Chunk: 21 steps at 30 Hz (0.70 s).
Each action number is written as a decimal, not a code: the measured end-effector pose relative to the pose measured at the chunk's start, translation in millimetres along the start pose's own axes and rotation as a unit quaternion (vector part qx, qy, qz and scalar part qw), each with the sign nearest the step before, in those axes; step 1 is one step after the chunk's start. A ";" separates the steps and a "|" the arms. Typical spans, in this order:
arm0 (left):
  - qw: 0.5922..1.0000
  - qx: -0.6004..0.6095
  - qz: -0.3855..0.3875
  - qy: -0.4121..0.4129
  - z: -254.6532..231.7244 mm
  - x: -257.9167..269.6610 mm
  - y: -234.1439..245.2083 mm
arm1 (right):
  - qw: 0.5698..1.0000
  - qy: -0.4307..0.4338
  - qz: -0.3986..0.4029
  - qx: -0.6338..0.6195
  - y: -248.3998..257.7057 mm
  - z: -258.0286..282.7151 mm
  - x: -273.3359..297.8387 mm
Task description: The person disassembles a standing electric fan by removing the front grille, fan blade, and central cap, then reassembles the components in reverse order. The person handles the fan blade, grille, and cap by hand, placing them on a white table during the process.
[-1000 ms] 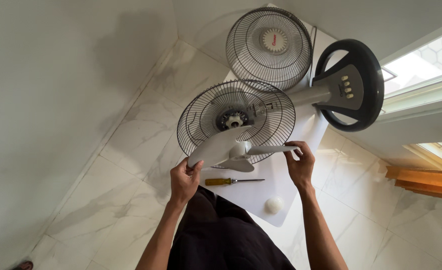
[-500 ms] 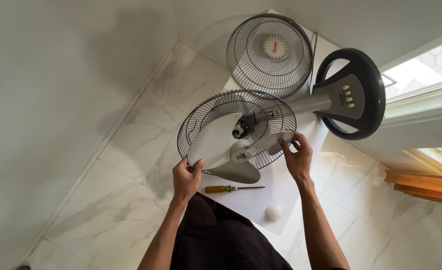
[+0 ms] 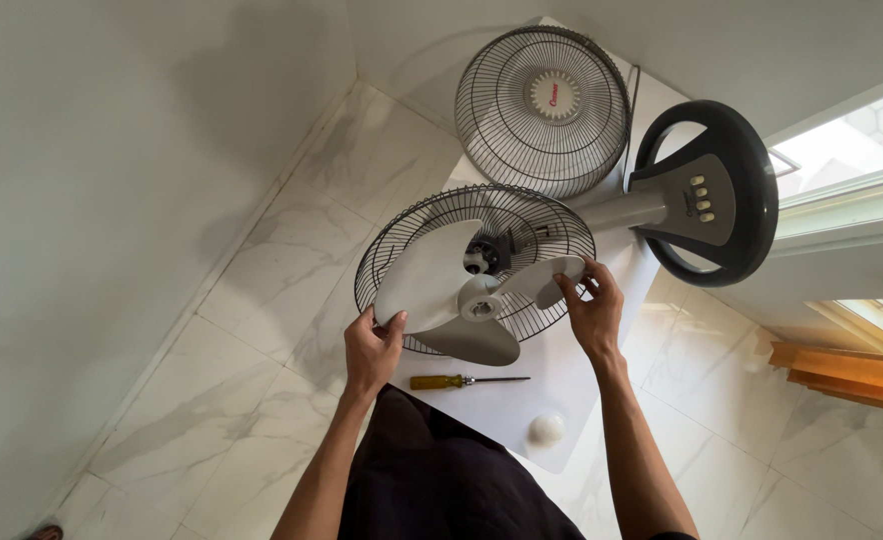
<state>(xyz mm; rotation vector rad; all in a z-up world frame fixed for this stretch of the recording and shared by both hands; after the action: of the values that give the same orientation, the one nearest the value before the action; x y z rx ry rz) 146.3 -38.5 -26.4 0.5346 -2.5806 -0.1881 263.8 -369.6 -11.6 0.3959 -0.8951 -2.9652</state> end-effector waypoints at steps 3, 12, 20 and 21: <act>1.000 -0.005 -0.007 -0.001 0.3 -2.5 -0.7 | 1.000 0.008 0.001 -0.002 -1.2 0.7 -0.7; 0.999 -0.033 -0.011 0.025 1.7 -10.3 -2.9 | 1.000 -0.009 -0.001 0.002 -4.1 2.7 -6.3; 0.999 -0.024 -0.024 0.011 4.0 -16.3 -6.8 | 1.000 -0.009 0.002 0.015 -8.8 0.5 -12.1; 0.999 -0.025 -0.028 0.012 4.1 -16.8 -7.1 | 1.000 -0.012 0.002 0.015 -9.0 -0.3 -12.4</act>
<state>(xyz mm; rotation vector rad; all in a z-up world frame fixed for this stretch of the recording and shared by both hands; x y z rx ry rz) 160.1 -38.0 -39.0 0.5871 -2.5333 -0.2625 276.3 -361.1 -13.8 0.3609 -0.9412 -2.9623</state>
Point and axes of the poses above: each hand's wrist, its own x-axis away from the middle knuckle, its own y-axis out of the back of the hand, z = x × y, the point moved 3 cm from there along -x, towards the middle knuckle, and after that the axes turned 14 degrees about y, right-handed, at the moved point
